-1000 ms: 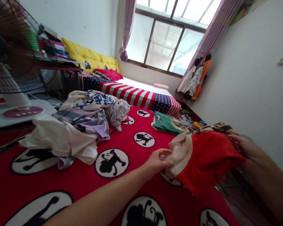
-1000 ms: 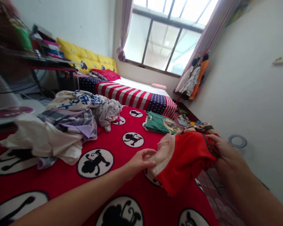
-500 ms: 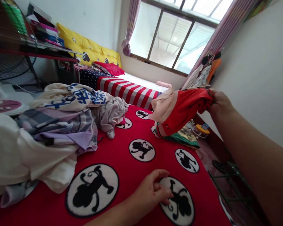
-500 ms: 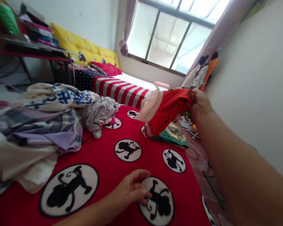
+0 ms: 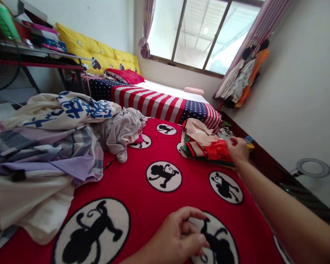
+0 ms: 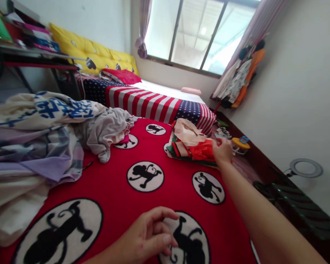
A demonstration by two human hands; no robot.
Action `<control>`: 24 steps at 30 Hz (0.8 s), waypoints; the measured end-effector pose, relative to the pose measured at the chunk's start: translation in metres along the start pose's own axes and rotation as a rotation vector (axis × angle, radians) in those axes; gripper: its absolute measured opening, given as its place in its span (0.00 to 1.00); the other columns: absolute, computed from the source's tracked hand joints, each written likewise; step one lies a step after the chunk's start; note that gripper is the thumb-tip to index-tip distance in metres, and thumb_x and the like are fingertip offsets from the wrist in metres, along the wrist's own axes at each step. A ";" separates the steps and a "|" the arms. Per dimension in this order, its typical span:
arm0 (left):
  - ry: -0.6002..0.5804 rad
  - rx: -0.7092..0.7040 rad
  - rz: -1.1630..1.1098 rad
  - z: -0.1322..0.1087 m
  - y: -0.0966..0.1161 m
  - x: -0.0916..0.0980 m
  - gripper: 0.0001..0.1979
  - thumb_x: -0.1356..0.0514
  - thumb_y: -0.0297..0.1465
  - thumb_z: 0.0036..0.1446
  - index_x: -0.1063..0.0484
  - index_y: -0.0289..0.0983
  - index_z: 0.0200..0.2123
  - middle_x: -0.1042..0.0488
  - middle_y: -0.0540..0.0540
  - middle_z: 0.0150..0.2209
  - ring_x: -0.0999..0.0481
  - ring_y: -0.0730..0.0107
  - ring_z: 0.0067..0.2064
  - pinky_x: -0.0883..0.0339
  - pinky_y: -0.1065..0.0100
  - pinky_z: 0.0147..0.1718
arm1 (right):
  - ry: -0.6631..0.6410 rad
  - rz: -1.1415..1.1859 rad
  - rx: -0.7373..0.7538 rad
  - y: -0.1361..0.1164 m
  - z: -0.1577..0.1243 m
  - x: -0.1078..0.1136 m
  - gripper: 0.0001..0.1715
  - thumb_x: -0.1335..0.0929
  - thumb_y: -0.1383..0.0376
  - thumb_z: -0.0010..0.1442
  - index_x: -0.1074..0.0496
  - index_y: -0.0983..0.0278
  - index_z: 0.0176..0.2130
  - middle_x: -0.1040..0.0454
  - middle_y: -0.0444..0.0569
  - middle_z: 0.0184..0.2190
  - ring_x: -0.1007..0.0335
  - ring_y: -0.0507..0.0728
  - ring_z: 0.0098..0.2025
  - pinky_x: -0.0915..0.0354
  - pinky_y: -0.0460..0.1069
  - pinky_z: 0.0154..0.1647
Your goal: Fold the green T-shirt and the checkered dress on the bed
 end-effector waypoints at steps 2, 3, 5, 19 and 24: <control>-0.014 -0.009 0.012 0.000 -0.001 -0.001 0.26 0.35 0.38 0.48 0.32 0.30 0.48 0.24 0.43 0.32 0.26 0.72 0.30 0.35 0.71 0.32 | -0.128 0.092 0.155 -0.035 -0.016 -0.011 0.21 0.34 0.53 0.57 0.25 0.65 0.42 0.24 0.55 0.39 0.29 0.59 0.39 0.35 0.53 0.42; -0.025 -0.013 0.018 -0.001 -0.001 -0.002 0.25 0.35 0.37 0.49 0.32 0.30 0.47 0.25 0.43 0.32 0.26 0.71 0.30 0.34 0.70 0.32 | -0.216 0.120 0.264 -0.055 -0.025 -0.017 0.22 0.34 0.51 0.56 0.25 0.63 0.43 0.24 0.52 0.40 0.29 0.58 0.39 0.35 0.51 0.42; -0.041 -0.017 0.036 -0.001 0.000 -0.003 0.23 0.35 0.37 0.48 0.31 0.29 0.46 0.25 0.42 0.31 0.26 0.70 0.31 0.33 0.68 0.33 | -0.366 0.103 0.441 -0.085 -0.043 -0.026 0.23 0.31 0.49 0.53 0.25 0.61 0.42 0.25 0.51 0.41 0.29 0.57 0.38 0.36 0.50 0.40; -0.044 -0.054 0.187 -0.005 0.011 -0.006 0.18 0.41 0.25 0.45 0.25 0.29 0.42 0.24 0.44 0.31 0.28 0.72 0.30 0.37 0.73 0.28 | -0.583 0.072 0.468 -0.142 -0.064 -0.058 0.22 0.29 0.50 0.51 0.23 0.61 0.41 0.23 0.49 0.36 0.28 0.58 0.36 0.36 0.48 0.33; -0.045 -0.066 0.231 -0.005 0.011 -0.005 0.18 0.40 0.26 0.46 0.23 0.30 0.43 0.23 0.44 0.30 0.29 0.73 0.29 0.38 0.74 0.27 | -0.569 -0.128 0.639 -0.146 -0.068 -0.058 0.28 0.25 0.59 0.42 0.25 0.58 0.46 0.27 0.50 0.47 0.30 0.61 0.44 0.37 0.48 0.34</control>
Point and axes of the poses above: each hand's wrist, its own z-axis towards the middle knuckle, its own x-axis out of the back of the hand, y = z × x, the point moved 8 cm from there along z, towards the middle knuckle
